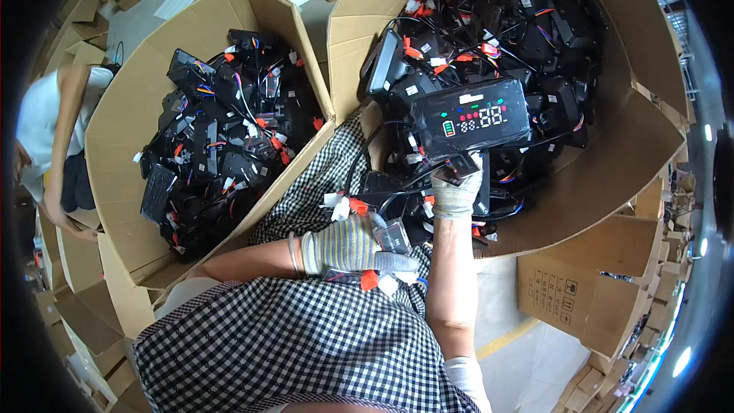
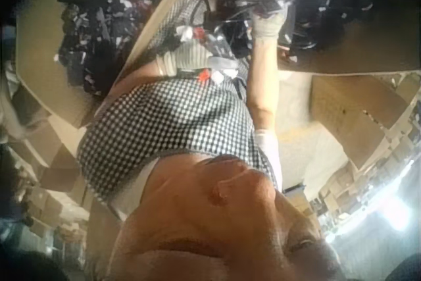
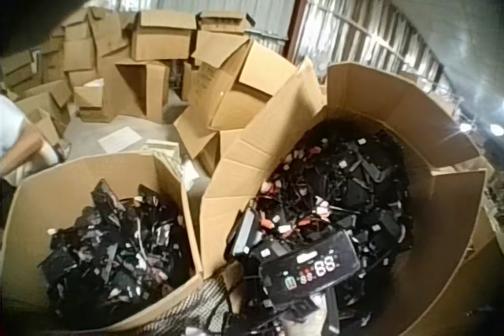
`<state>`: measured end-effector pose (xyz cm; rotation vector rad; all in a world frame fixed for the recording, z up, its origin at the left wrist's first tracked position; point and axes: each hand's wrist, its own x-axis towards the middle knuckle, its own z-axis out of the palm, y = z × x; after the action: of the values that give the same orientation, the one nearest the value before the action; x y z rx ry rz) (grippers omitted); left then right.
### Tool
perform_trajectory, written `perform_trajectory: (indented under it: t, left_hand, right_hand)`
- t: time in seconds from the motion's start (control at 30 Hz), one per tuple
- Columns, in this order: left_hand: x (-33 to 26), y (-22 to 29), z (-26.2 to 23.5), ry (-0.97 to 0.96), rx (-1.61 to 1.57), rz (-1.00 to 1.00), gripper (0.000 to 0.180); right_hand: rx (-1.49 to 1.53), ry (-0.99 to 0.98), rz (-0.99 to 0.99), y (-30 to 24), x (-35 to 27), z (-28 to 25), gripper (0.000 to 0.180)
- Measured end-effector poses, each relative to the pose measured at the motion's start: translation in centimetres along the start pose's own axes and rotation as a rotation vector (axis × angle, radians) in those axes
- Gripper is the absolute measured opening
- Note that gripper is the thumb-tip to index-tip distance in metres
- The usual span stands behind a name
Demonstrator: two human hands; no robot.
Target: Testing electronic control units by connecting cables and verifying status on a small integrated screen.
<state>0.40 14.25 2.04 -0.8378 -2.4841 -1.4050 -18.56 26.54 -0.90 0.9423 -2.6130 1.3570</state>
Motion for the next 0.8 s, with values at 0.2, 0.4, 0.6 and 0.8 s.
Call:
perform_trajectory:
  t: [0.2, 0.4, 0.6, 0.8]
  left_hand:
    - [-0.8, -0.5, -0.6, 0.178, -0.207, -0.343, 0.043]
    - [-0.7, -1.0, -1.1, 0.281, 0.173, -0.375, 0.052]
    - [-3.7, -2.6, -1.7, 0.820, -1.249, -0.760, 0.050]
    - [-3.5, -0.9, -0.9, 0.777, -0.253, -0.558, 0.049]
  right_hand:
    - [0.296, -0.115, 0.406, -3.5, -3.2, -1.8, 0.023]
    - [0.307, -0.858, 0.504, -10.2, -10.1, -7.0, 0.031]
    - [0.156, -0.448, 0.423, -6.8, -7.0, -8.7, 0.019]
    - [-0.256, -0.599, 0.149, -2.9, -4.1, 3.3, 0.011]
